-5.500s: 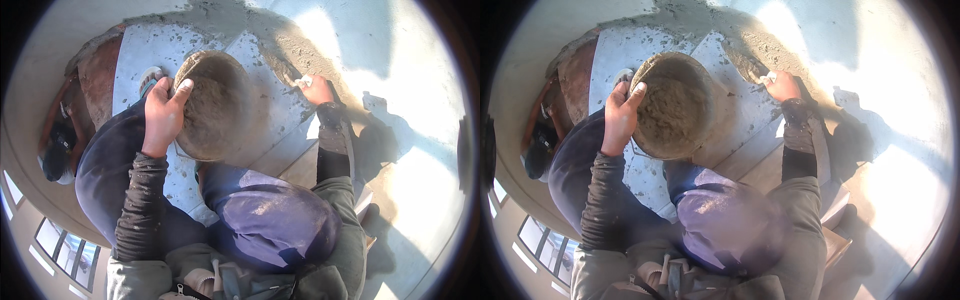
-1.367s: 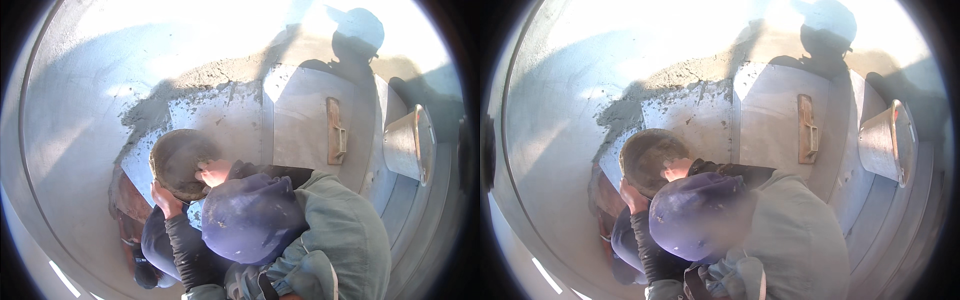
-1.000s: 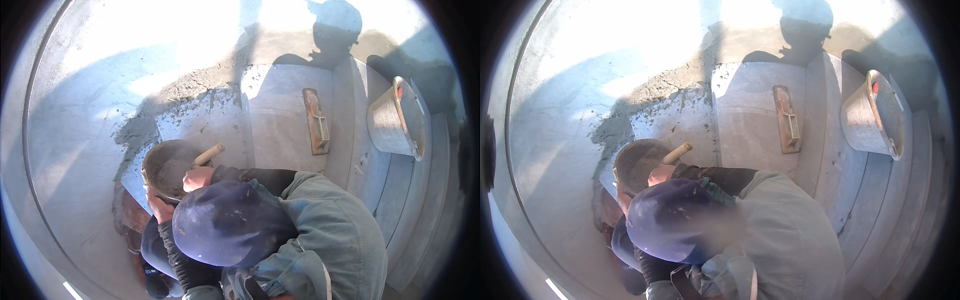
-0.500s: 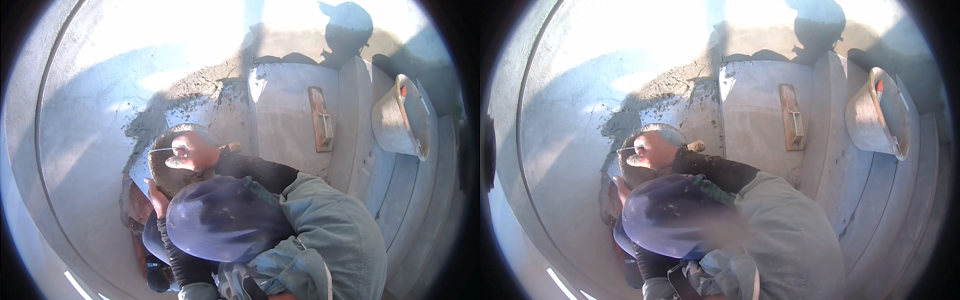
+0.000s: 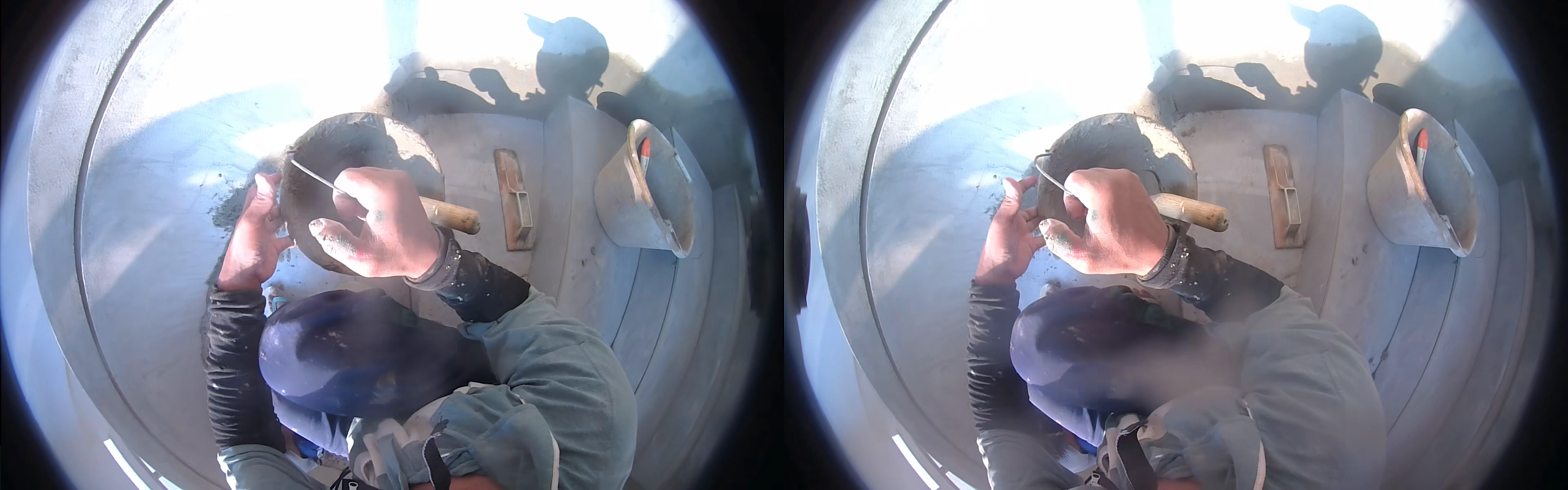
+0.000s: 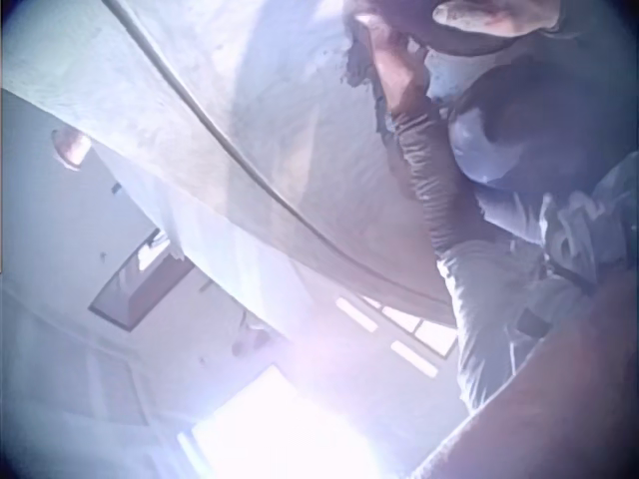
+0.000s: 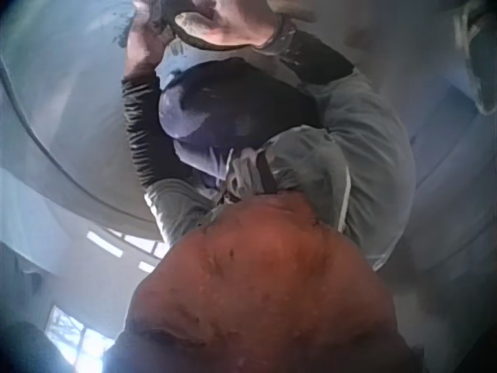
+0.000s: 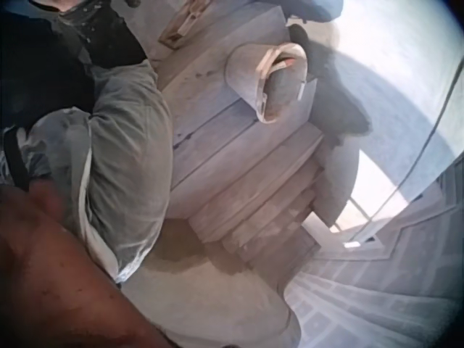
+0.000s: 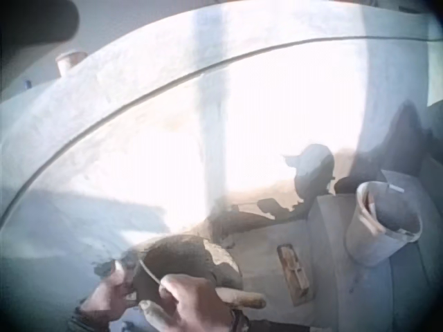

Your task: The person applies plaster to a concrete staircase using a trowel and a bucket, then smooths the surface with the trowel and a brush.

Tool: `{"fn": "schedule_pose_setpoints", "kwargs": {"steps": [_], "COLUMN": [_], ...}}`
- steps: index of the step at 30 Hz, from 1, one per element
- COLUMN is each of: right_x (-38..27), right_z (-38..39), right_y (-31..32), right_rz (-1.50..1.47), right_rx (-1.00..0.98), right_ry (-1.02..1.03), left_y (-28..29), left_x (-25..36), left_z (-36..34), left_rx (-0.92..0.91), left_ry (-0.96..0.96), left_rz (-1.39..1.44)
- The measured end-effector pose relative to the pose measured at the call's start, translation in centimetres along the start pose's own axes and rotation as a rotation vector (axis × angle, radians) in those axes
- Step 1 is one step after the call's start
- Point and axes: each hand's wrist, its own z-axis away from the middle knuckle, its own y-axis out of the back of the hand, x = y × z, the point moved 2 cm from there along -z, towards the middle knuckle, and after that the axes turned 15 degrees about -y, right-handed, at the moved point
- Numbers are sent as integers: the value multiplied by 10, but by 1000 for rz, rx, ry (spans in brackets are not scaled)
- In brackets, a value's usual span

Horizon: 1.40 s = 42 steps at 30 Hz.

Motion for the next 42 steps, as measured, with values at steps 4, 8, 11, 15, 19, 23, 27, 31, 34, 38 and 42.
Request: {"fn": "schedule_pose_setpoints", "kwargs": {"steps": [4, 8, 11, 15, 19, 23, 27, 31, 34, 38, 42], "right_x": [4, 9, 44, 129, 152, 167, 147, 108, 111, 161, 164], "right_z": [24, 17, 13, 36, 68, 87, 64, 45, 41, 46, 35], "right_y": [-6, 3, 26, 18, -17, -28, -10, 22, 18, 13, 13], "right_rz": [90, -68, 204, 918, 1064, 1092, 1133, 1287, 1357, 1104, 891], "right_rx": [-77, -281, -128, -608, -856, -878, -992, -750, -587, -937, -1061], "right_ry": [-24, -35, -146, -237, -131, -142, -460, 71, 163, -155, -561], "left_y": [-51, -45, -90, -83, -46, -45, -46, -40, -48, -58, -50], "left_x": [29, 31, 14, -9, -54, -66, -69, -85, -87, -81, -82], "left_z": [-17, -26, -3, 21, 45, 56, 61, 61, 56, 49, 50], "left_rx": [-94, 46, 221, 300, 386, 386, 415, 445, 421, 389, 472], "left_ry": [48, 65, 59, 29, 52, 72, 75, 157, 180, 135, 189], "left_rz": [-208, -356, -520, -449, -399, -357, -278, -482, -530, -535, -474]}}
